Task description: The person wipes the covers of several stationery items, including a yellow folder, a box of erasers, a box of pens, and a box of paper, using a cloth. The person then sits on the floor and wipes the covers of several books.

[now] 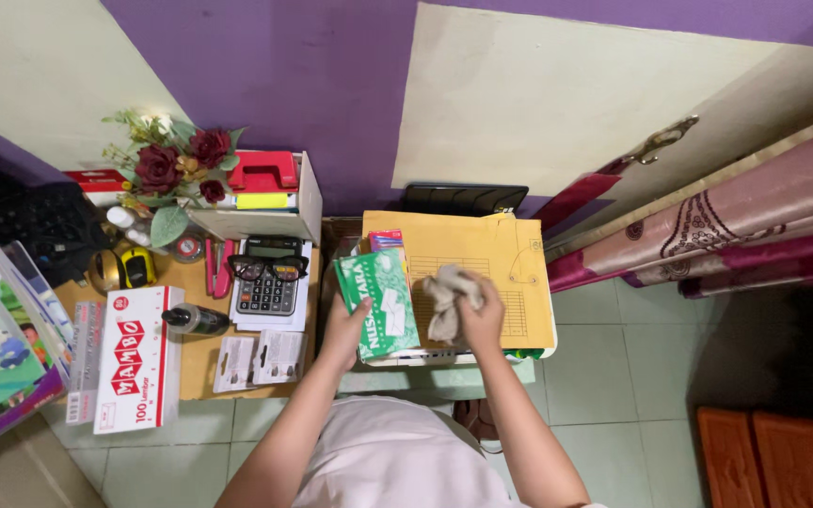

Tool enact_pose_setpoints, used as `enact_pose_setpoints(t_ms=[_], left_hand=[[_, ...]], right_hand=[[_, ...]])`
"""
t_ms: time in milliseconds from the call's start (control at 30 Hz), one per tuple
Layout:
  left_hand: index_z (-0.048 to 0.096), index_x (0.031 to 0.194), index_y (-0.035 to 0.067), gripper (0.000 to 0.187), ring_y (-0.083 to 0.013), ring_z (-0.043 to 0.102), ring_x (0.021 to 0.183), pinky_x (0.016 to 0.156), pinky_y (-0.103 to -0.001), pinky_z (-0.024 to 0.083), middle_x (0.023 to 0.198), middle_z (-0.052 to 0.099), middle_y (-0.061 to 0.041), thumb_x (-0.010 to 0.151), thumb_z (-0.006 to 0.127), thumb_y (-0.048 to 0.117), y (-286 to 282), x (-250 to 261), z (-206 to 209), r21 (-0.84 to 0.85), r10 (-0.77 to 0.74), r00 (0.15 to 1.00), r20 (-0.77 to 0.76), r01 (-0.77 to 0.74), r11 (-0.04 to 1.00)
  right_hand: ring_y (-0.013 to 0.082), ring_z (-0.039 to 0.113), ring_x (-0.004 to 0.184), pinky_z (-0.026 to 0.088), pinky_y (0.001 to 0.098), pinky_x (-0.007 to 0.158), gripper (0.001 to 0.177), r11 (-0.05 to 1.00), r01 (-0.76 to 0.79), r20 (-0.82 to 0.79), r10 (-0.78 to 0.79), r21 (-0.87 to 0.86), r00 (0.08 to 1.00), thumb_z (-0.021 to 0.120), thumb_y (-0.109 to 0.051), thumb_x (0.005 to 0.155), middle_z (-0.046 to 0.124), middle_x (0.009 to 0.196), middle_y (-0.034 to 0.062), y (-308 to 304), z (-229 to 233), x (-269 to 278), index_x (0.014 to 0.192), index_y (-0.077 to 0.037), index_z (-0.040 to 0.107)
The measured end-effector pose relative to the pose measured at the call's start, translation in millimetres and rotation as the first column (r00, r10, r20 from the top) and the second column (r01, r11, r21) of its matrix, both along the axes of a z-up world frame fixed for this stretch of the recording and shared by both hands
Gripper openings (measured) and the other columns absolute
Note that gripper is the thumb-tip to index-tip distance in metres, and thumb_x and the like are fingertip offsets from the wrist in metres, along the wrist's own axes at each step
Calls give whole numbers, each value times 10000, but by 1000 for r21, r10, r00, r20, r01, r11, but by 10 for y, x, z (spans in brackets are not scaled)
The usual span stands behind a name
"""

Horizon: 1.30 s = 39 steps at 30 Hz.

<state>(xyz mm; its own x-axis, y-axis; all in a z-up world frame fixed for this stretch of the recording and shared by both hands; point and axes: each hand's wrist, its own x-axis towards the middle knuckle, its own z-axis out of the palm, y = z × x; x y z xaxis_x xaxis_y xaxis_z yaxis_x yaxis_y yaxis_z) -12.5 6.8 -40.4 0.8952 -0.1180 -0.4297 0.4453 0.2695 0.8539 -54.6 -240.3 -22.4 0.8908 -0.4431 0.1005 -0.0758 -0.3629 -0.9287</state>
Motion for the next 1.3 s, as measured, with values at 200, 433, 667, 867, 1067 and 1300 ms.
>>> enact_pose_setpoints(t_ms=[200, 433, 667, 867, 1067, 1300], left_hand=[[472, 1414, 12, 593, -338, 662, 1107, 928, -414, 515, 1209, 677, -243, 838, 615, 4, -296, -120, 180, 545, -267, 939, 215, 111, 831], [570, 1312, 8, 496, -219, 678, 1085, 908, -338, 540, 1209, 712, -156, 836, 476, -95, -93, -183, 192, 176, -45, 984, 172, 14, 984], [545, 1304, -28, 375, -239, 706, 1001, 875, -355, 543, 1148, 735, -179, 943, 625, 32, 194, -90, 119, 324, -27, 990, 137, -19, 946], [424, 1454, 31, 533, -306, 731, 975, 847, -400, 558, 1139, 704, -220, 964, 617, 118, 376, -120, 453, 638, -541, 824, 169, 327, 697], [566, 1270, 0, 373, -348, 683, 795, 731, -448, 519, 905, 709, -237, 942, 671, 143, 284, -200, 697, 796, -736, 648, 198, 332, 507], [577, 1340, 51, 441, -248, 630, 652, 685, -369, 522, 860, 729, -181, 913, 656, 122, 237, -290, 842, 545, -559, 807, 188, 388, 743]], right_hand=[[457, 492, 1263, 421, 544, 1018, 566, 702, -127, 91, 265, -701, 960, 748, -99, 582, 620, 1399, 156, 728, 767, 59, 1144, -165, 763], [375, 527, 1308, 414, 511, 998, 387, 652, -258, 20, 388, -713, 922, 807, -135, 635, 660, 1337, -24, 1075, 1080, -234, 1017, -159, 747], [355, 584, 1197, 456, 482, 962, 330, 625, -438, -19, 560, -646, 828, 756, -92, 611, 722, 1171, -63, 902, 762, -551, 935, -151, 768], [335, 684, 1098, 543, 433, 977, 230, 988, -140, 179, 149, -64, 973, 623, -140, 854, 717, 1132, 65, 515, 666, -402, 1040, -77, 743], [348, 672, 1031, 527, 435, 869, 450, 840, -171, 32, 219, -514, 975, 829, -361, 725, 735, 1124, 107, 738, 1169, -188, 1043, -53, 746], [251, 699, 945, 557, 380, 851, 368, 903, 111, 69, -153, 416, 986, 715, -311, 974, 766, 1053, 145, 589, 478, -23, 1102, 32, 748]])
